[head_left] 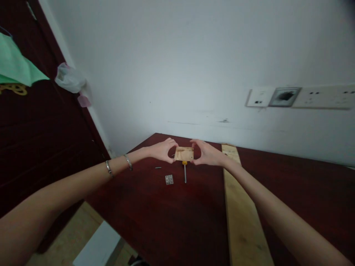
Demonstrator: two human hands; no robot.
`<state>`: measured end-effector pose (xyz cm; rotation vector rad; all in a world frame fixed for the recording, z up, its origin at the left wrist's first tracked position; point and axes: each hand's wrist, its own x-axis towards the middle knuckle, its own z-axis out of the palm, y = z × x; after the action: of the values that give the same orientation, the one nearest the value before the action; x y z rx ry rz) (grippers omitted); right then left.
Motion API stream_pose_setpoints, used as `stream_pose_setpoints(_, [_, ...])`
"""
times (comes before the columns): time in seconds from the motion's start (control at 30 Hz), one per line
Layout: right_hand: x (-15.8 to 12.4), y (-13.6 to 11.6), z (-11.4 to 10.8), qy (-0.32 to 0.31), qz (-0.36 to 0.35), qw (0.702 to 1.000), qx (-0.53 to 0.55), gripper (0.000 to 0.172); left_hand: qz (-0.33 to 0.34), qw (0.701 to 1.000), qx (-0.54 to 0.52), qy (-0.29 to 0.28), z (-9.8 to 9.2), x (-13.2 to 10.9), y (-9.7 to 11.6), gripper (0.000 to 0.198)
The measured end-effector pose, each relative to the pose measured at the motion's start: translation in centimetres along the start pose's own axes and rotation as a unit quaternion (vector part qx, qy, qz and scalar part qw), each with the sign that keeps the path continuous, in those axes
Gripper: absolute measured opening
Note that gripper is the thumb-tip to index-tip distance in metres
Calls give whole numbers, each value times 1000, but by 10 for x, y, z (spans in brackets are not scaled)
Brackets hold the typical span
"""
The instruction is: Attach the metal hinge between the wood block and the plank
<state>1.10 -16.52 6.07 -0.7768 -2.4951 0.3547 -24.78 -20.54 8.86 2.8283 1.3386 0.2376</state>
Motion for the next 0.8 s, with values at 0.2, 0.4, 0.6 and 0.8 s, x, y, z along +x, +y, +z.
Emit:
stream_pose_setpoints(0.2, [-76,23,-18,43,76,996,-27,78,61,997,-24,-48,25,57,50,52])
stream_pose_setpoints(0.4, [-110,34,-17,103,112,988,-8,75,87,993,-45,-64,49,93,77,89])
stream_pose_setpoints(0.6, [-121,41,-14,90,131,987,2,76,80,989,-113,-47,67,107,78,70])
stream_pose_setpoints(0.8, [-122,45,-3,59,134,989,15,89,72,985,-146,-50,82,102,69,67])
